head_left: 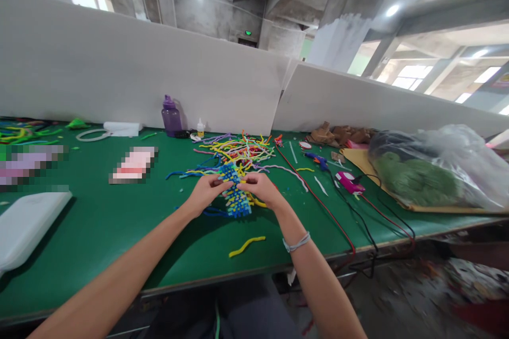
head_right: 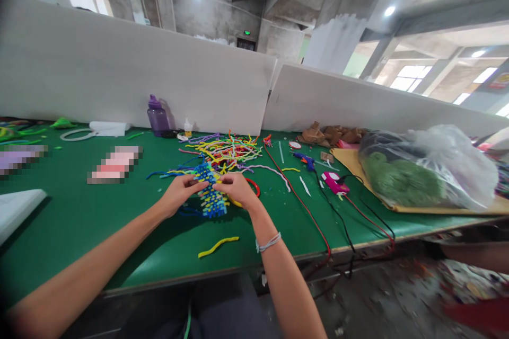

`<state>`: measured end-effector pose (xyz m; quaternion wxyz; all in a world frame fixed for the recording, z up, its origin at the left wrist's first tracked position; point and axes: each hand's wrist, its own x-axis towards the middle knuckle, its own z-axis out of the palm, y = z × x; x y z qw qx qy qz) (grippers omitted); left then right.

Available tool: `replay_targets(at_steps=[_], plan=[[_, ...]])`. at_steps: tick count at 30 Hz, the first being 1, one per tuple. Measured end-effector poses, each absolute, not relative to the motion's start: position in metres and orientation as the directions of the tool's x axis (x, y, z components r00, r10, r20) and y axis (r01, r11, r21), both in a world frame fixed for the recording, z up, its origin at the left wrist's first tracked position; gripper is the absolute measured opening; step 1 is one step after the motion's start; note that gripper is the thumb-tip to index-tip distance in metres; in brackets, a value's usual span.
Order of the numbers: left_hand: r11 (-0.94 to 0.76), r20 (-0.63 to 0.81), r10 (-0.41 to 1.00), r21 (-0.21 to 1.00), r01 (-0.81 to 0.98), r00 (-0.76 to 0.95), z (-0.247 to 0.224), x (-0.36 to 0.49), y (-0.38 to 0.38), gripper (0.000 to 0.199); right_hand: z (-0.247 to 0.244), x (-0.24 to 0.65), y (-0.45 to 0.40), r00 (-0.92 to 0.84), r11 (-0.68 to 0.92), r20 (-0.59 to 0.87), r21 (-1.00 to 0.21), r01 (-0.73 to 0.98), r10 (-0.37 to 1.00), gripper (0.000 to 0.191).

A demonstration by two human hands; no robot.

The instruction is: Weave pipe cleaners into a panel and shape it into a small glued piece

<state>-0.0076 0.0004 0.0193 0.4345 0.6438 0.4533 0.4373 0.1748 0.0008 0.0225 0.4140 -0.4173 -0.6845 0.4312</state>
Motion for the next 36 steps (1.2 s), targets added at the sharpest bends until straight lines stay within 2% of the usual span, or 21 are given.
replay_targets(at_steps=[5, 10, 14, 19, 22, 27, 33, 36], plan=[[-0.268, 0.209, 0.949, 0.93, 0.252, 0.238, 0.0197, -0.0082, 0.0002, 0.035, 0.025, 0.1752, -0.0015, -0.355, 0.253, 0.168, -0.945, 0.208, 0.92, 0.028], [-0.292, 0.216, 0.936, 0.918, 0.269, 0.278, 0.0175, -0.006, -0.0011, 0.034, 0.0256, 0.1748, -0.0008, -0.328, 0.339, 0.251, -0.908, 0.247, 0.911, 0.029], [-0.326, 0.245, 0.932, 0.889, 0.321, 0.268, 0.0167, -0.0078, 0.0006, 0.037, 0.0259, 0.1745, -0.001, -0.31, 0.344, 0.258, -0.899, 0.27, 0.915, 0.028], [-0.41, 0.312, 0.904, 0.826, 0.387, 0.292, 0.0168, -0.0125, 0.0037, 0.04, 0.0289, 0.173, -0.0049, -0.361, 0.236, 0.157, -0.954, 0.185, 0.919, 0.027], [-0.432, 0.313, 0.89, 0.81, 0.397, 0.331, 0.0149, -0.0121, 0.0035, 0.04, 0.0292, 0.1727, -0.005, -0.358, 0.252, 0.188, -0.957, 0.142, 0.915, 0.026], [-0.425, 0.312, 0.895, 0.814, 0.396, 0.319, 0.0125, -0.009, 0.0013, 0.038, 0.026, 0.1728, -0.0023, -0.334, 0.321, 0.252, -0.931, 0.173, 0.908, 0.028], [-0.431, 0.314, 0.887, 0.827, 0.363, 0.339, 0.0147, -0.0107, 0.0014, 0.032, 0.026, 0.1729, -0.0034, -0.406, 0.271, 0.197, -0.953, 0.133, 0.892, 0.024], [-0.436, 0.315, 0.886, 0.816, 0.379, 0.34, 0.0149, -0.0109, 0.0013, 0.032, 0.0266, 0.1727, -0.0028, -0.359, 0.249, 0.197, -0.963, 0.106, 0.912, 0.022]])
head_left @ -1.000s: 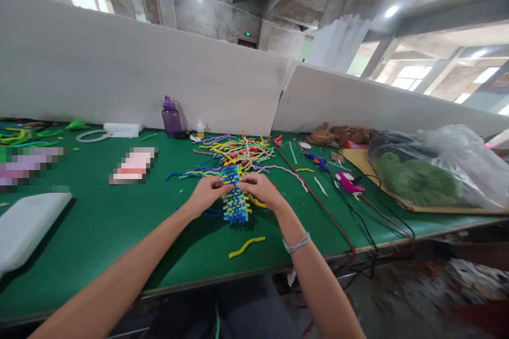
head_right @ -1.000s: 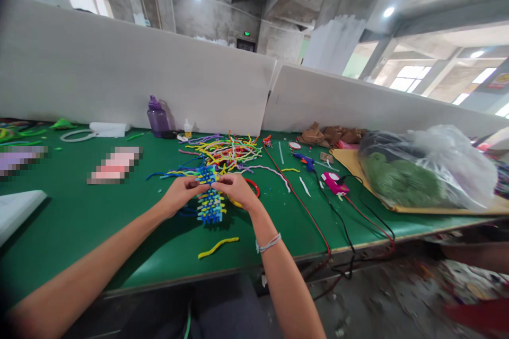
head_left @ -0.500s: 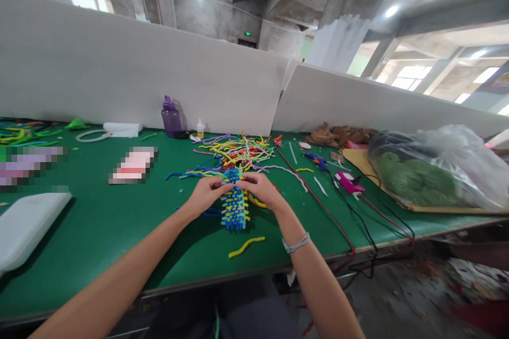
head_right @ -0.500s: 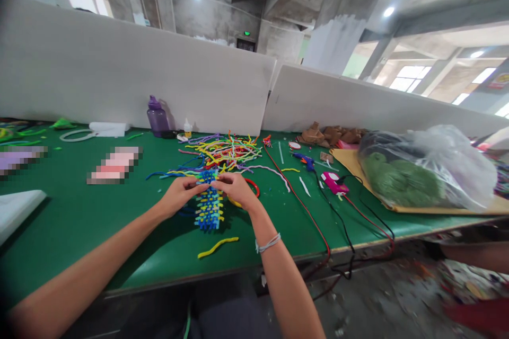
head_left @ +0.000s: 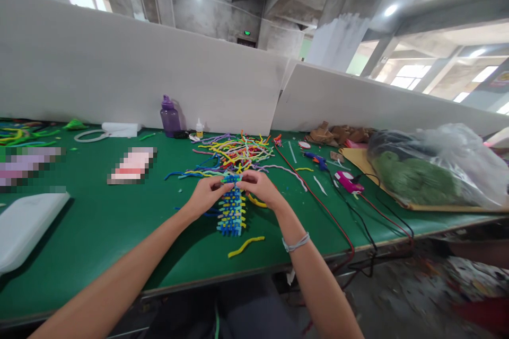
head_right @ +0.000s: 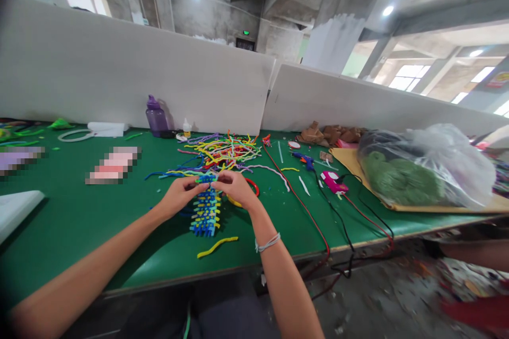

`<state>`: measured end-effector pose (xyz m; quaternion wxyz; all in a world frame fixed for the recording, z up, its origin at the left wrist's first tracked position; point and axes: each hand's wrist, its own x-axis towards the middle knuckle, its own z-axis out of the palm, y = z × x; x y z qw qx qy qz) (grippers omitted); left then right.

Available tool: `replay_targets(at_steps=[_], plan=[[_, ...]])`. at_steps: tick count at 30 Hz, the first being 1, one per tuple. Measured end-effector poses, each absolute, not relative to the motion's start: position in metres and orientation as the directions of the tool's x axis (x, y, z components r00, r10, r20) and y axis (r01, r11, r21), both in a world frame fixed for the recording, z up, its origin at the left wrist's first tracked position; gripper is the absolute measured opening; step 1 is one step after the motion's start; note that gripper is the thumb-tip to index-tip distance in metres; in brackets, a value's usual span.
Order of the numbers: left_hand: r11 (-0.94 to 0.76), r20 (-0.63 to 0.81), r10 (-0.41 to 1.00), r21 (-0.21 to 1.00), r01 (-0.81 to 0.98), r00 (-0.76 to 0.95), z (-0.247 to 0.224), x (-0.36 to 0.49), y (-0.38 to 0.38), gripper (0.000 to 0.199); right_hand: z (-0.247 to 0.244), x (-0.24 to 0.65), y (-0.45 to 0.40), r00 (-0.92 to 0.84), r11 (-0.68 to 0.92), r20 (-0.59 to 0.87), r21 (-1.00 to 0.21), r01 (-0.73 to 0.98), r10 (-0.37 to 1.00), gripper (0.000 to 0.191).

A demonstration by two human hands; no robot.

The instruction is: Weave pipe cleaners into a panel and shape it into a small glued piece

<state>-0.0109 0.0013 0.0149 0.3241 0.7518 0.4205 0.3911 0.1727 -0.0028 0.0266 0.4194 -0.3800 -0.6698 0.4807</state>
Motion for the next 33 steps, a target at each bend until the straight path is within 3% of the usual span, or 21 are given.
replay_targets(at_steps=[5, 11, 14, 17, 21, 28, 33], plan=[[-0.43, 0.31, 0.886, 0.826, 0.364, 0.343, 0.0154, -0.0097, 0.0005, 0.032, 0.0246, 0.1714, -0.0005, -0.254, 0.369, 0.321, -0.914, 0.169, 0.912, 0.019], [-0.379, 0.256, 0.895, 0.867, 0.324, 0.364, 0.0129, -0.0091, 0.0028, 0.031, 0.0291, 0.1705, -0.0067, -0.223, 0.607, 0.567, -0.701, 0.374, 0.793, 0.006], [-0.362, 0.243, 0.897, 0.884, 0.297, 0.369, 0.0124, -0.0095, 0.0034, 0.03, 0.0309, 0.1701, -0.0074, -0.229, 0.637, 0.598, -0.673, 0.376, 0.768, 0.006], [-0.37, 0.259, 0.901, 0.878, 0.303, 0.349, 0.0135, -0.0101, 0.0028, 0.031, 0.03, 0.1701, -0.0038, -0.201, 0.513, 0.473, -0.81, 0.285, 0.858, 0.012], [-0.391, 0.274, 0.898, 0.857, 0.336, 0.344, 0.0151, -0.01, 0.0015, 0.033, 0.0268, 0.1701, 0.0001, -0.229, 0.167, 0.151, -0.984, 0.055, 0.962, 0.024], [-0.427, 0.297, 0.887, 0.818, 0.386, 0.352, 0.0151, -0.0091, -0.0001, 0.036, 0.0289, 0.1686, -0.0056, -0.349, -0.055, -0.043, -0.998, -0.025, 0.936, 0.028], [-0.477, 0.347, 0.869, 0.774, 0.417, 0.352, 0.0139, -0.0093, -0.0006, 0.037, 0.0295, 0.1684, -0.0061, -0.35, -0.129, -0.092, -0.988, -0.083, 0.932, 0.028]])
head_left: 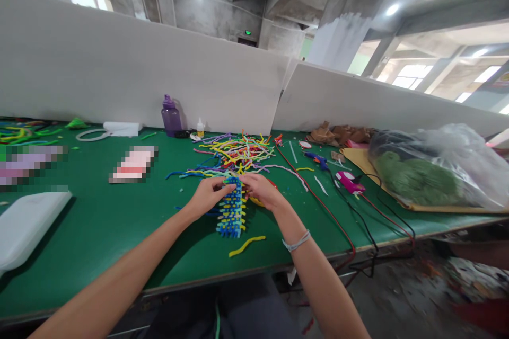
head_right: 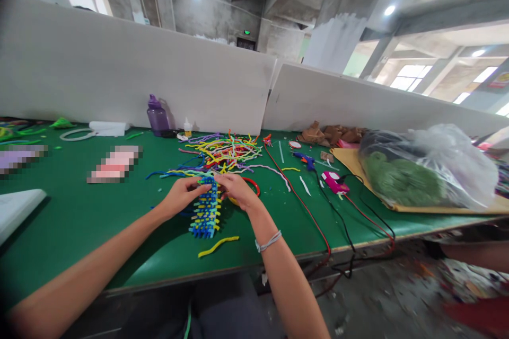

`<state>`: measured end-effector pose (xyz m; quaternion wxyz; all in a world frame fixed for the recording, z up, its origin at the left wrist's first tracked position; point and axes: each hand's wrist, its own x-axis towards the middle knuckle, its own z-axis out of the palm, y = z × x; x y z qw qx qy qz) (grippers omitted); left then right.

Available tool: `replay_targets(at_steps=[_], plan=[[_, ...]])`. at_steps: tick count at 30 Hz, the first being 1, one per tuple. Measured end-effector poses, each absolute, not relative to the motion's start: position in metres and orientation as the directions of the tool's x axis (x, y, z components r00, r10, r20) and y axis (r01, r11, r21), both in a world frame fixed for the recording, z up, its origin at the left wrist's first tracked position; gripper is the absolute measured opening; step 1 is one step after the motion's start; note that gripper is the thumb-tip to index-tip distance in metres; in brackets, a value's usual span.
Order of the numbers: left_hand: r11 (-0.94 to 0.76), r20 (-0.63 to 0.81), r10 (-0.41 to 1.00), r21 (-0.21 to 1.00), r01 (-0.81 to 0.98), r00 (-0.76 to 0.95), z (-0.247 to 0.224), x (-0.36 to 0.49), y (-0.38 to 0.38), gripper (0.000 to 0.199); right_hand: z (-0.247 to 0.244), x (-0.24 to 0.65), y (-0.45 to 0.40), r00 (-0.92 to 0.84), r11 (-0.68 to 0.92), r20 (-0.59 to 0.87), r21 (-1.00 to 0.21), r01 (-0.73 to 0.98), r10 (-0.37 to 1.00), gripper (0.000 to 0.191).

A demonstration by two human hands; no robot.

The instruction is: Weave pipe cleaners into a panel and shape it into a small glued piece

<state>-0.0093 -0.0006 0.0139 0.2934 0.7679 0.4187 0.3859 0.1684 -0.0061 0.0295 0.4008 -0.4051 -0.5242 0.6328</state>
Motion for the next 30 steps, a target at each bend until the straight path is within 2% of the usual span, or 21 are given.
replay_targets(at_steps=[5, 10, 21, 30], plan=[[-0.495, 0.357, 0.863, 0.741, 0.454, 0.358, 0.0139, -0.0094, -0.0004, 0.038, 0.0277, 0.1706, -0.0052, -0.396, -0.11, -0.074, -0.991, -0.069, 0.915, 0.025], [-0.496, 0.368, 0.866, 0.719, 0.486, 0.34, 0.0119, -0.0091, 0.0002, 0.041, 0.0254, 0.1721, -0.0028, -0.361, 0.045, 0.041, -0.999, 0.002, 0.932, 0.026], [-0.472, 0.303, 0.864, 0.766, 0.436, 0.402, 0.0145, -0.009, -0.0003, 0.036, 0.0288, 0.1705, -0.0035, -0.267, 0.161, 0.129, -0.982, 0.102, 0.955, 0.018], [-0.473, 0.286, 0.858, 0.765, 0.438, 0.428, 0.0093, -0.0088, 0.0025, 0.035, 0.0243, 0.1716, -0.0025, -0.317, 0.274, 0.212, -0.947, 0.166, 0.924, 0.016]])
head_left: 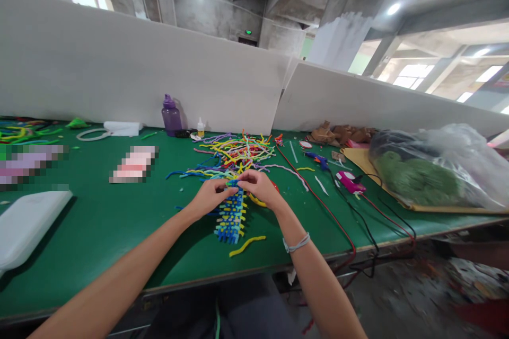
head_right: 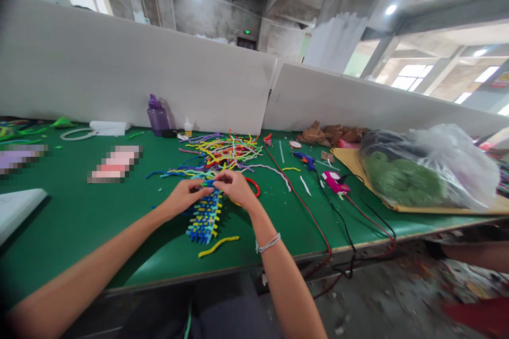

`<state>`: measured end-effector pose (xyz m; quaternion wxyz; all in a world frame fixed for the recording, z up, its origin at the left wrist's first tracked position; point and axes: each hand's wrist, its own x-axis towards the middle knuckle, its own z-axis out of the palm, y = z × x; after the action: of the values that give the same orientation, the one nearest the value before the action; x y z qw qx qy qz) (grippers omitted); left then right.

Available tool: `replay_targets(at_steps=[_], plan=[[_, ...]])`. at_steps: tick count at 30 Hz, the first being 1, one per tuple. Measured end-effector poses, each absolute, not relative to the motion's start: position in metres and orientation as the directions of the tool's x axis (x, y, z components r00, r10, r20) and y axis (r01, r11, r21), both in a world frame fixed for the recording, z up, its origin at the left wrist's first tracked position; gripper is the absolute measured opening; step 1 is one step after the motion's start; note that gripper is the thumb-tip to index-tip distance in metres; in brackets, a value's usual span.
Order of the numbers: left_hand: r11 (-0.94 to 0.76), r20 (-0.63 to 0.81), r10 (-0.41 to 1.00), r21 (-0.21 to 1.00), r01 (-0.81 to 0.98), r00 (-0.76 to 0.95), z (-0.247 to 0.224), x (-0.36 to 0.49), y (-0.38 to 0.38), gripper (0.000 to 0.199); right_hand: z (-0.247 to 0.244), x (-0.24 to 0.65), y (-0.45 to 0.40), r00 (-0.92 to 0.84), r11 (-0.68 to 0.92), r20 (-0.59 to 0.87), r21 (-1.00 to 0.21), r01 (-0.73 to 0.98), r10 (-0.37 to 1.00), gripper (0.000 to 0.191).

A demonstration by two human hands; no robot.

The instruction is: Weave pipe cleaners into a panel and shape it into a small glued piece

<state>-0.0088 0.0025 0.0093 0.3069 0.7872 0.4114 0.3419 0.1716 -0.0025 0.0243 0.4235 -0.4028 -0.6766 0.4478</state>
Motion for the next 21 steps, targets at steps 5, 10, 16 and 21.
replay_targets(at_steps=[5, 10, 16, 21], plan=[[-0.44, 0.26, 0.862, 0.811, 0.385, 0.436, 0.0083, -0.0078, 0.003, 0.035, 0.024, 0.1721, -0.0013, -0.31, 0.336, 0.271, -0.924, 0.18, 0.911, 0.011], [-0.44, 0.26, 0.864, 0.807, 0.395, 0.43, 0.0085, -0.0075, 0.0028, 0.036, 0.0242, 0.1714, -0.0016, -0.304, 0.349, 0.284, -0.917, 0.19, 0.91, 0.011], [-0.418, 0.255, 0.878, 0.82, 0.39, 0.405, 0.0111, -0.0083, 0.0009, 0.035, 0.0286, 0.1712, -0.003, -0.31, 0.211, 0.171, -0.972, 0.101, 0.935, 0.014], [-0.399, 0.251, 0.884, 0.846, 0.355, 0.395, 0.014, -0.0085, -0.0002, 0.034, 0.0293, 0.1716, -0.0022, -0.294, 0.111, 0.08, -0.99, 0.089, 0.952, 0.019]])
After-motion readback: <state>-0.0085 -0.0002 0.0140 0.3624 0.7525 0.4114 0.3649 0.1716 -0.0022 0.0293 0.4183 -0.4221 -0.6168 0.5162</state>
